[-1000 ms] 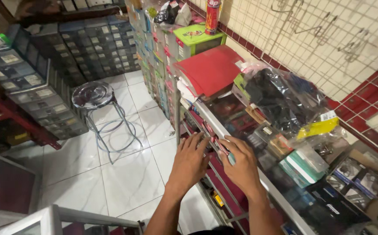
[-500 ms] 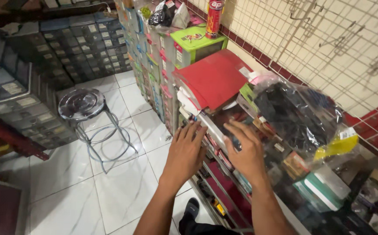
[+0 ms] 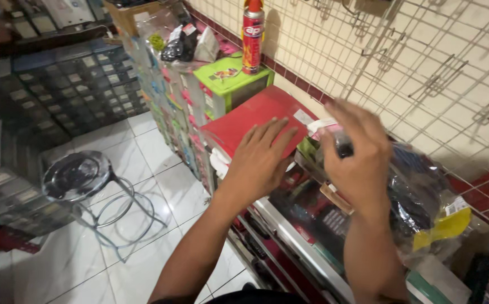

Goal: The person picks up packaged motorcycle parts from a shelf and places them onto a display counter, lining them up with other items.

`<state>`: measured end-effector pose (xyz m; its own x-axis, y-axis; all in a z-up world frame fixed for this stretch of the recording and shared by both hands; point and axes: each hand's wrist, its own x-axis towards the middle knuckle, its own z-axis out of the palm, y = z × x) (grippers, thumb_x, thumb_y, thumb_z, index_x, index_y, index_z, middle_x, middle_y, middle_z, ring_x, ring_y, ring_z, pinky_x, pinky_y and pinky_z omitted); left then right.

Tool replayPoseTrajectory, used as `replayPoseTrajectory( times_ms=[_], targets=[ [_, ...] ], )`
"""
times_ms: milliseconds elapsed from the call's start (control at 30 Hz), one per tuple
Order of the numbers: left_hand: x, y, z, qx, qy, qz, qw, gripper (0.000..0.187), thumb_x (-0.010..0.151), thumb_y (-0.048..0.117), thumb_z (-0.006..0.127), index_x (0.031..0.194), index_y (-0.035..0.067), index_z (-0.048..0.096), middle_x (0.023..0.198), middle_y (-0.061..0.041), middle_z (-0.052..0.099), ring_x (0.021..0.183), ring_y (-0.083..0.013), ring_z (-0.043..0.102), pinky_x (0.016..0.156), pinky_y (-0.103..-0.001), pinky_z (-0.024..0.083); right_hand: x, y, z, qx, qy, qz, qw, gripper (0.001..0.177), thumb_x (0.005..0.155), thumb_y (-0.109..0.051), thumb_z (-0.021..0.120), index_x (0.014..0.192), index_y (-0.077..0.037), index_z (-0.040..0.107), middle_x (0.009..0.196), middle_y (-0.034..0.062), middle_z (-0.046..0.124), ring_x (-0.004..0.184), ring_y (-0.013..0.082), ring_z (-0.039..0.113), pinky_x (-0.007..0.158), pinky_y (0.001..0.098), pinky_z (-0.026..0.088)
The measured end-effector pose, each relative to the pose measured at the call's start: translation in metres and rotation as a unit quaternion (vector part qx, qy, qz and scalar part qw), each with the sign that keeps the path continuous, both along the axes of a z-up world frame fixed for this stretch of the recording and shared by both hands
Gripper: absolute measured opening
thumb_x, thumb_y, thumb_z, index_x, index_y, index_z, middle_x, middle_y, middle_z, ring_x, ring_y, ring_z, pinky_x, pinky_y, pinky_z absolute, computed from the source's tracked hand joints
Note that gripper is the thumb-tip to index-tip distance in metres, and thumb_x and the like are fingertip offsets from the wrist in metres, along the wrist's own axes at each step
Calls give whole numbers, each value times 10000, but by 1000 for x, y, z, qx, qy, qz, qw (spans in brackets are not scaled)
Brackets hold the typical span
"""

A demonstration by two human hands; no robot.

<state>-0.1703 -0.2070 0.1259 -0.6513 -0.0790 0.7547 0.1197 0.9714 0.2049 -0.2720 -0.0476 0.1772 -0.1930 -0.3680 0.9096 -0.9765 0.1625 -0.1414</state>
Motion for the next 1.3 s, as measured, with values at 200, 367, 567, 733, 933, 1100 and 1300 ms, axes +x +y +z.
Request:
replayPoseTrajectory(
  times_ms=[200, 367, 567, 733, 933, 1100, 1300],
  targets=[
    [-43, -12, 32, -12, 41, -75, 996, 556, 843, 126, 740, 1360, 62, 547, 1427, -177, 551, 1346, -369, 523, 1119, -506, 424, -27, -6, 33, -6, 30, -38, 999, 284, 947, -16, 784, 1221, -8, 712, 1319, 169, 692, 1229, 346, 668, 1076, 410, 533],
    [-70, -26, 51, -12, 56, -116, 992, 551, 830, 138, 753, 1337, 56, 556, 1409, -177, 553, 1324, -378, 528, 1095, -489, 434, -45, -14, 53, -9, 48, -64, 997, 264, 990, -23, 790, 1239, -3, 705, 1273, 170, 691, 1187, 327, 676, 1081, 402, 544],
    [-103, -57, 77, 16, 99, -212, 972, 520, 902, 150, 740, 1377, 64, 547, 1434, -174, 550, 1313, -384, 552, 1091, -466, 463, -74, -32, 74, 18, -49, 7, 999, 273, 1000, -41, 748, 1263, 15, 701, 1264, 154, 727, 1172, 235, 724, 1024, 335, 573],
    [-142, -80, 109, 58, 158, -263, 950, 413, 1006, 112, 681, 1400, 97, 559, 1466, -140, 573, 1348, -361, 591, 1138, -426, 505, -112, -50, 100, 11, -140, 80, 987, 296, 1015, -58, 709, 1290, 46, 673, 1226, 163, 728, 1134, 172, 720, 1018, 286, 588],
    [-201, -95, 155, 148, 255, -321, 900, 382, 1101, 212, 644, 1414, 51, 496, 1394, -167, 577, 1291, -326, 601, 1135, -391, 480, -152, -61, 127, 27, -121, -125, 984, 316, 989, -77, 694, 1274, 59, 704, 1130, 195, 771, 1019, 220, 772, 878, 317, 598],
    [-256, -96, 175, 236, 249, -382, 858, 381, 1118, 303, 562, 1339, -6, 530, 1271, -221, 629, 1219, -346, 629, 1076, -411, 485, -179, -82, 134, 49, -103, -173, 978, 543, 952, -110, 762, 1408, 99, 554, 1285, 245, 684, 1085, 286, 731, 845, 359, 606],
    [-332, -108, 195, 301, 201, -369, 856, 476, 1084, 377, 463, 1157, -73, 600, 1079, -218, 669, 1035, -333, 642, 943, -421, 504, -192, -96, 136, 45, -54, -194, 978, 734, 935, -116, 802, 1521, 97, 416, 1455, 282, 584, 1226, 352, 661, 959, 392, 573]
  ],
)
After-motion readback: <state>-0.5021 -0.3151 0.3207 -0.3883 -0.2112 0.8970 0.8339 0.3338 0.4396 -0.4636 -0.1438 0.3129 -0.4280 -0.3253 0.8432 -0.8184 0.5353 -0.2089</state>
